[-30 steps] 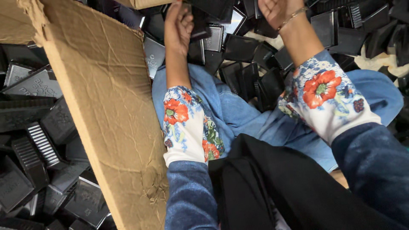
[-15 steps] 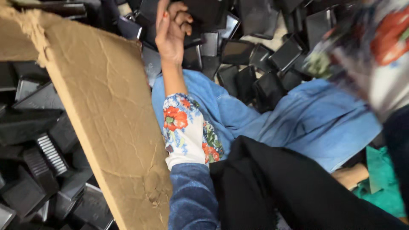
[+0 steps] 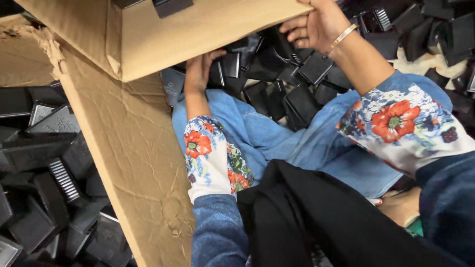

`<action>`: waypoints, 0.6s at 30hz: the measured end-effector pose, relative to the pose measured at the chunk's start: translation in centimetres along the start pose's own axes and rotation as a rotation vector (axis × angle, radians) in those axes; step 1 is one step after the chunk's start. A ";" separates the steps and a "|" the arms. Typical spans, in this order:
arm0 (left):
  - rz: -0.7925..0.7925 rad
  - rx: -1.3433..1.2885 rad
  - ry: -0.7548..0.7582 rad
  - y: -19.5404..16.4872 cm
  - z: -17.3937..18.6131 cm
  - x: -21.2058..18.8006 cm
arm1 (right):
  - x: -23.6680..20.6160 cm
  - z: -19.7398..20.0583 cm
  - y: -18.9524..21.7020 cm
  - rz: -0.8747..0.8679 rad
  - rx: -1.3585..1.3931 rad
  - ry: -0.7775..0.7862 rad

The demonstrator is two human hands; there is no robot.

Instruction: The person sits on the floor among piles of small black plastic boxes and sorts them one at a time, placing them into a large cardboard box beside them. They pick up individual boxes from the floor pile, briefly handle them, and drop them into the cardboard box throughout the episode.

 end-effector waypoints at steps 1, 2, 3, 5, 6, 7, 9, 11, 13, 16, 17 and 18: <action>-0.024 -0.007 0.008 -0.3 -0.1 -0.1 | 0.0 -0.2 -0.1 0.016 0.014 -0.009; -0.049 -0.010 0.016 -0.7 0.0 -0.2 | 0.1 -0.7 0.2 0.054 0.034 0.042; -0.072 -0.013 0.023 -1.1 0.2 -0.2 | 0.2 -1.4 0.5 0.093 0.055 0.092; -0.105 -0.135 -0.127 -2.3 1.9 -0.1 | 0.5 -2.4 1.1 0.156 0.046 0.144; -0.120 -0.196 -0.201 -2.9 2.8 0.0 | 0.9 -3.1 1.3 0.181 0.015 0.146; -0.124 -0.185 -0.289 -3.4 3.7 -0.2 | 1.3 -3.9 1.6 0.207 -0.018 0.149; -0.147 -0.162 -0.472 -4.2 5.5 -0.9 | 1.8 -5.6 2.1 0.268 -0.110 0.117; -0.160 -0.156 -0.509 -4.3 6.1 -1.4 | 2.2 -7.4 2.1 0.279 -0.105 0.091; -0.167 -0.151 -0.521 -4.4 6.6 -1.6 | 2.2 -9.1 1.2 0.247 -0.006 0.065; -0.175 -0.129 -0.495 -4.4 6.9 -1.3 | 2.5 -9.5 0.5 0.237 0.067 -0.058; -0.172 -0.106 -0.484 -4.5 6.8 -1.2 | 2.8 -9.7 0.6 0.250 0.042 -0.052; -0.166 -0.083 -0.473 -4.5 6.7 -1.2 | 3.5 -9.8 0.9 0.261 0.019 -0.049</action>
Point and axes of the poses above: each hand's wrist, its own x-axis towards the middle knuckle, its own z-axis out of the back of the hand, y = z × x, the point moved 8 cm from there along x, towards the middle knuckle, and after that the axes turned 4 degrees about -x, right-handed, at the moved point
